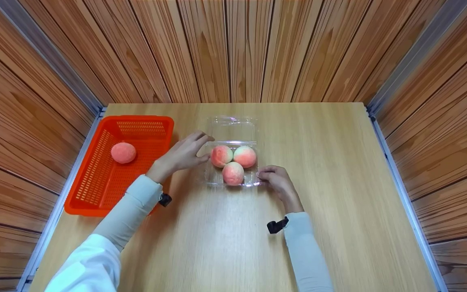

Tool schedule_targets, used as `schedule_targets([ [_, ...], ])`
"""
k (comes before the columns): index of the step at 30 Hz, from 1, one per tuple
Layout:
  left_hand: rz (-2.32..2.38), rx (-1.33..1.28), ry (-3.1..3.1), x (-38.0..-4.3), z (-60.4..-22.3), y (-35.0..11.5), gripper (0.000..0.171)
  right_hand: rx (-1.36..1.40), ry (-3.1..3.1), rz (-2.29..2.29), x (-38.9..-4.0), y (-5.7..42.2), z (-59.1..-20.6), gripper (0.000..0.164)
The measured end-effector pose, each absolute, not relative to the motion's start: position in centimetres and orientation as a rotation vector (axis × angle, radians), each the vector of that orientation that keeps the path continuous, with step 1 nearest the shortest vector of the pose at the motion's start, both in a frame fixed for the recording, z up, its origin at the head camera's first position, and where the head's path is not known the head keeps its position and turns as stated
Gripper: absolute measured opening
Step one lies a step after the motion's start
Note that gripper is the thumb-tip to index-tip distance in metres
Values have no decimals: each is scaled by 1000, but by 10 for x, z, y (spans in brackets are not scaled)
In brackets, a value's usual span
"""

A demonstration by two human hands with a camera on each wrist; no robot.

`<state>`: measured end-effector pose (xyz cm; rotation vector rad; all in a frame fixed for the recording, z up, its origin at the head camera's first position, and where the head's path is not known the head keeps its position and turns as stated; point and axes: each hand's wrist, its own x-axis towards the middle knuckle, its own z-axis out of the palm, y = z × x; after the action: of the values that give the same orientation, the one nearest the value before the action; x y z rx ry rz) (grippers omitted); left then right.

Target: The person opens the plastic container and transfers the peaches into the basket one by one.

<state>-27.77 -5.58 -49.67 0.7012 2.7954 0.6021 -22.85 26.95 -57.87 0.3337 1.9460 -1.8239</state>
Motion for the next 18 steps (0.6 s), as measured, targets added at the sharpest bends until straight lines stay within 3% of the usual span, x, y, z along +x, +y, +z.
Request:
schedule_targets([
  [18, 521, 762, 2779, -275, -507, -44, 63, 391, 1951, -1812, -230, 269, -580, 33],
])
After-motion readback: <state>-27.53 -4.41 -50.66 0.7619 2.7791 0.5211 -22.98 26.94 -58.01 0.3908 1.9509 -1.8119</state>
